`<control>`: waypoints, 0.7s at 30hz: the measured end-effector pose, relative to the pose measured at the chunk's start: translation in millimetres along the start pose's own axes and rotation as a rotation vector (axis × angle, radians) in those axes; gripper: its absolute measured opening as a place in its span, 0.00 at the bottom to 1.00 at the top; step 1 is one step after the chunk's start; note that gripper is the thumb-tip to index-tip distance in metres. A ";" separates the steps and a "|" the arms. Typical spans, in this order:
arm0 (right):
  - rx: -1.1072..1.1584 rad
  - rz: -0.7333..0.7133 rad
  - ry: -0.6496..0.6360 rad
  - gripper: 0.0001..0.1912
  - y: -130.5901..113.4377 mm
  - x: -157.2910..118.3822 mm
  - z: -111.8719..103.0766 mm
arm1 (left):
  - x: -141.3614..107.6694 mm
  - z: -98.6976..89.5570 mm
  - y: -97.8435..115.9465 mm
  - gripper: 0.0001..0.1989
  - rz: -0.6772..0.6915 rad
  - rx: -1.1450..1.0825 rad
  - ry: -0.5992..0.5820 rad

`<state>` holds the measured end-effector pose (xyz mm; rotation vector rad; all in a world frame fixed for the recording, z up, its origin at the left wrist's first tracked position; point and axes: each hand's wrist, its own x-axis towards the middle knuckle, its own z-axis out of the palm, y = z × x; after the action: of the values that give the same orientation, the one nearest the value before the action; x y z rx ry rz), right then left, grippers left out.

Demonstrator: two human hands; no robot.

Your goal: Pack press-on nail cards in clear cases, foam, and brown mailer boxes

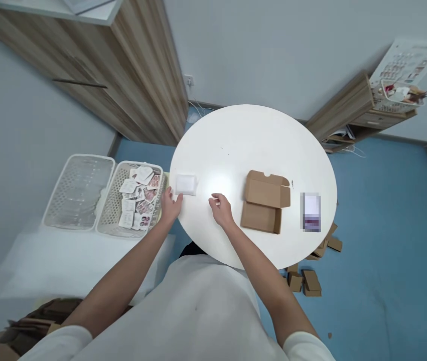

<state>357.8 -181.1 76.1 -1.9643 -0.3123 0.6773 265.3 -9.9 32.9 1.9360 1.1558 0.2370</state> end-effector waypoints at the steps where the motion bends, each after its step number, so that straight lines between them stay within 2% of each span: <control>1: 0.033 0.067 -0.013 0.18 -2.9 11.8 13.3 | 9.7 -1.8 -2.4 0.29 -0.002 -0.007 -0.025; 3: 0.093 0.152 -0.024 0.21 -5.3 32.5 35.3 | 23.7 -2.9 -5.5 0.29 -0.005 -0.019 -0.075; 6: 0.144 0.185 -0.028 0.22 -5.2 53.2 59.0 | 32.5 -1.7 -8.2 0.28 0.011 -0.033 -0.117; 11: 0.180 0.166 -0.008 0.18 -4.5 64.2 82.3 | 33.1 -2.0 -9.3 0.25 0.093 -0.057 -0.165; 16: 0.147 0.184 0.055 0.14 -2.3 64.6 85.4 | 33.2 -3.7 -10.8 0.23 0.033 -0.161 -0.167; 21: 0.185 0.184 0.061 0.13 -1.7 51.8 66.7 | 18.4 1.5 -8.2 0.20 0.003 -0.304 -0.148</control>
<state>361.0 -106.0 37.5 -1.8459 -0.0300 0.7356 271.1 5.6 21.4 1.6584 0.9596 0.2515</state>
